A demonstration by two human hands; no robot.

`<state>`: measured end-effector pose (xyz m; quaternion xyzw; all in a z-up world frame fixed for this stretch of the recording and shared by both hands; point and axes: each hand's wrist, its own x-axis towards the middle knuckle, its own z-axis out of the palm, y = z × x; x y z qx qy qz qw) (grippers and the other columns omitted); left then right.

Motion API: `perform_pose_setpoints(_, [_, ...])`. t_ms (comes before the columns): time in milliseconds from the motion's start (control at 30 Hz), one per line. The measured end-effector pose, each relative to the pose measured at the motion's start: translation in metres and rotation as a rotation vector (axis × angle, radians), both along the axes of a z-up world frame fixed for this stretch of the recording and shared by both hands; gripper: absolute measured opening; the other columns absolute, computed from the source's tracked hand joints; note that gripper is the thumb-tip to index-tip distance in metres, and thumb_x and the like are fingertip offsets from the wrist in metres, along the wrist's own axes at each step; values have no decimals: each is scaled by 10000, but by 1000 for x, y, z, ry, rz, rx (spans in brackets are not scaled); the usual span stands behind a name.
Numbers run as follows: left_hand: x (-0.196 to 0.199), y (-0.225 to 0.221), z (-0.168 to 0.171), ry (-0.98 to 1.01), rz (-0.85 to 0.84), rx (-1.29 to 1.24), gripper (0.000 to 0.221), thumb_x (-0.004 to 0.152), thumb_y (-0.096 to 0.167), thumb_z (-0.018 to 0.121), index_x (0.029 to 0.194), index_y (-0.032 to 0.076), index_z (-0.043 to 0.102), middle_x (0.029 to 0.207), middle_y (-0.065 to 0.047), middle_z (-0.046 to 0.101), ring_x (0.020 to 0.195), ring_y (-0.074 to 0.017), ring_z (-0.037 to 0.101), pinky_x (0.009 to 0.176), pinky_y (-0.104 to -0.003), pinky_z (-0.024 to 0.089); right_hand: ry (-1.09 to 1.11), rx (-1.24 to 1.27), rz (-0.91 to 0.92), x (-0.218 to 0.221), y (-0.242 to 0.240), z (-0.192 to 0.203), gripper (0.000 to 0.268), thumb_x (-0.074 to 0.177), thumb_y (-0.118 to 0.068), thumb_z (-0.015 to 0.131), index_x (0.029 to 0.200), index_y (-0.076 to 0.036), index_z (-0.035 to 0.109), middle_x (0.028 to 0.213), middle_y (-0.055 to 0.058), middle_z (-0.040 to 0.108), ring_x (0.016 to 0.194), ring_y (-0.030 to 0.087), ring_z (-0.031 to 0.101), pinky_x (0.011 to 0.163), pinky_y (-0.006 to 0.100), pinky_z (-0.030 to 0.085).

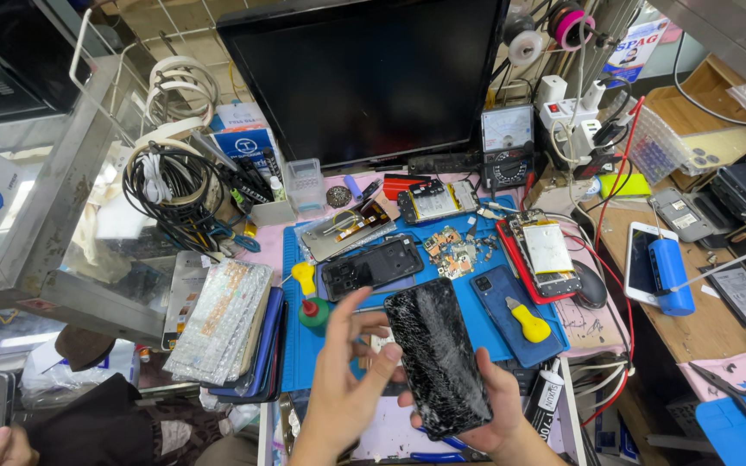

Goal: The person removes a battery from a mobile phone chassis by hand and then uses a yellow prying tool to detach a shattered screen from the device frame.

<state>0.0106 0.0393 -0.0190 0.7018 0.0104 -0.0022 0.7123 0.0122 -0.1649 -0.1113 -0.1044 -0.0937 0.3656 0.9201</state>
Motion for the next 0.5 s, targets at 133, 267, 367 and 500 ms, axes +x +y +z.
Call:
perform_pose_setpoints(133, [9, 6, -26, -68, -219, -395, 483, 1009, 149, 619, 1436, -45, 503, 1294, -136, 679, 1105, -124, 664, 921, -259, 540, 113, -74, 69, 7, 10, 25, 797, 963, -586, 416, 1550, -50, 355, 1411, 300, 541, 1198, 468, 615, 937, 608, 531])
perform_pose_setpoints(267, [19, 13, -52, 13, -44, -480, 381, 971, 113, 641, 1308, -65, 621, 1155, -102, 734, 961, -109, 696, 822, -253, 557, 286, -429, -42, 11, 12, 35, 671, 945, -510, 413, 1468, -93, 461, 1359, 203, 646, 1170, 465, 650, 973, 643, 524])
perform_pose_setpoints(367, [25, 28, -58, -19, 48, -519, 291, 1015, 74, 675, 1255, -90, 658, 1034, -58, 704, 847, -84, 628, 724, -230, 489, 315, -515, -164, 13, 6, 34, 573, 1019, -383, 426, 1390, 35, 551, 1321, 203, 663, 1191, 343, 644, 1045, 537, 463])
perform_pose_setpoints(500, [21, 44, -51, 42, 112, -675, 228, 971, 71, 610, 1171, -37, 627, 964, -37, 715, 808, -94, 682, 704, -251, 548, 80, -576, -360, 1, -9, 20, 481, 1009, -300, 489, 1253, 88, 637, 1227, 180, 690, 1120, 278, 664, 1002, 487, 467])
